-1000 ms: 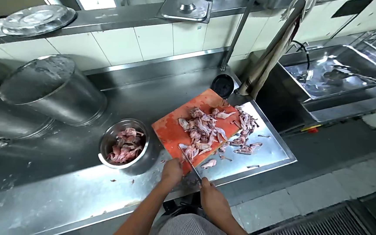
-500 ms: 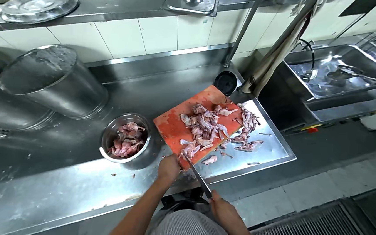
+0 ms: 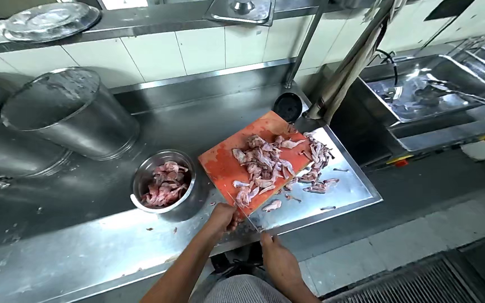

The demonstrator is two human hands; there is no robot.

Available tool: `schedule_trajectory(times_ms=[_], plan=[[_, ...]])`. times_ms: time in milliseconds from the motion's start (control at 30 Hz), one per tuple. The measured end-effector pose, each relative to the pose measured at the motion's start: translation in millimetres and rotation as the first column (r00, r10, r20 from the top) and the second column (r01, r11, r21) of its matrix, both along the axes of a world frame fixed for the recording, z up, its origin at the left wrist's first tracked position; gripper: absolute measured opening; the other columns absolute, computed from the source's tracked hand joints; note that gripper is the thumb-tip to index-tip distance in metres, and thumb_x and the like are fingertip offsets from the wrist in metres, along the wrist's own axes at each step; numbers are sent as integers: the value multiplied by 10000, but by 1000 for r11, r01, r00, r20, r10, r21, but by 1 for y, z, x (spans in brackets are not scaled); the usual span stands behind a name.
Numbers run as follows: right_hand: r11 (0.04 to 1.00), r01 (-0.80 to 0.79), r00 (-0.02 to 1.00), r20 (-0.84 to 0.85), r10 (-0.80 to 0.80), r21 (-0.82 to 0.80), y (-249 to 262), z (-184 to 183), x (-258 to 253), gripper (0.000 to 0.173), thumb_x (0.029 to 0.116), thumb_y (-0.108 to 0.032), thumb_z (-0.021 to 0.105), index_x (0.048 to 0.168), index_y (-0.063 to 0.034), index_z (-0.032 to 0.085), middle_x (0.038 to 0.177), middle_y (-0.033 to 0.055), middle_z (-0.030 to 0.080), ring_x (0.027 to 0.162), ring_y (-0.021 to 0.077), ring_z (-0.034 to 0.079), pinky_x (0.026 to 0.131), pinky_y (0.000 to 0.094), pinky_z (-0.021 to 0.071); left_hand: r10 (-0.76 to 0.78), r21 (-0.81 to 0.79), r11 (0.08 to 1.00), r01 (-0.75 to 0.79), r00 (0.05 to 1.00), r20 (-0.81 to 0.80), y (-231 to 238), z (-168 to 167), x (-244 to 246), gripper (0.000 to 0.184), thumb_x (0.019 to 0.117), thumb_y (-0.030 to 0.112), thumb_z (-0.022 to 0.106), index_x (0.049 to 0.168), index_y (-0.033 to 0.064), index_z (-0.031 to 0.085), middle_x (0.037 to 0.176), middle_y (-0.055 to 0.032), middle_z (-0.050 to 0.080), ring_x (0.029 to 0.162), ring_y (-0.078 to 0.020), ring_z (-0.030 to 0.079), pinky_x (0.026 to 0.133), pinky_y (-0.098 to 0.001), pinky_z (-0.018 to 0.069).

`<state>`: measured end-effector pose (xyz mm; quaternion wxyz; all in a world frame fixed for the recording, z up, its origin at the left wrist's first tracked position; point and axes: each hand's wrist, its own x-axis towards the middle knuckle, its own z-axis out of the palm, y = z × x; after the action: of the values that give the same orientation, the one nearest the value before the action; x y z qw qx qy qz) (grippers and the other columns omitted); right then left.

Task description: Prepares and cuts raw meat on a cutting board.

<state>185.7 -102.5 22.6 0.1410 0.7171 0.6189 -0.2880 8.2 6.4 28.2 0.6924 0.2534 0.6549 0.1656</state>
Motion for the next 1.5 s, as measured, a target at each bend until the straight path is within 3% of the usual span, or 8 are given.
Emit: schedule_trajectory(times_ms=[333,500,667,800,1167,1333,1400,1500], plan=[[990,6,999,-45,-13,-139,8,15,11,423,1108,-328,345,1492,-177,436,1134,188,700,1004,395,721,832,579,586,-230,121,961,250,960,-160,-1,-29,-27,275,1100,263,483,1127,34,633,768,-24,558,564,-101,516,543,-263,475],[980,-1,990,-135,-26,-197,-4,13,26,421,1101,-375,361,1444,-152,459,1058,174,721,1008,371,724,858,573,573,-478,183,738,650,694,-538,-6,-35,-32,353,1098,274,437,1231,51,676,1173,-173,700,1106,-299,676,1015,-514,515],[994,-30,986,-164,12,-108,5,29,33,394,1094,-404,372,1371,-160,512,969,142,716,930,344,726,801,546,577,-441,145,626,766,501,-744,-1,-9,-25,323,1067,209,470,1300,107,669,1338,-126,661,1262,-293,631,1087,-498,502],[998,-33,995,-97,27,-53,-2,41,18,400,1093,-392,378,1396,-173,520,1065,151,708,950,348,728,801,537,589,-481,51,567,822,381,-789,6,4,-16,301,1051,247,491,1211,93,694,1261,-129,688,1199,-304,660,1020,-508,537],[998,-1,999,39,4,-69,16,14,-11,401,1072,-176,412,1469,-207,454,1281,213,621,920,387,731,745,539,613,-488,3,539,842,315,-814,2,18,10,332,1052,216,461,1281,127,685,1292,-111,684,1200,-300,665,1011,-504,546],[977,61,998,-17,-66,-204,-6,13,7,434,1104,-320,359,1512,-187,416,1190,196,686,1027,401,717,843,576,588,-443,35,530,847,312,-840,4,11,-2,309,1043,188,479,1266,113,678,1300,-98,678,1219,-286,652,1028,-478,537],[962,90,995,-10,-96,-259,-23,9,17,438,1104,-343,370,1503,-173,429,1211,208,685,1046,403,715,857,578,584,-431,58,583,810,369,-824,4,9,-15,299,1047,230,497,1237,103,692,1285,-100,689,1205,-280,662,1032,-482,534],[955,106,994,5,-109,-276,-31,8,24,439,1105,-351,373,1495,-160,434,1197,206,695,1054,403,716,865,572,581,-358,193,758,624,644,-676,3,-5,-43,272,1032,244,556,1181,90,723,1128,-112,733,1053,-249,708,964,-473,559]])
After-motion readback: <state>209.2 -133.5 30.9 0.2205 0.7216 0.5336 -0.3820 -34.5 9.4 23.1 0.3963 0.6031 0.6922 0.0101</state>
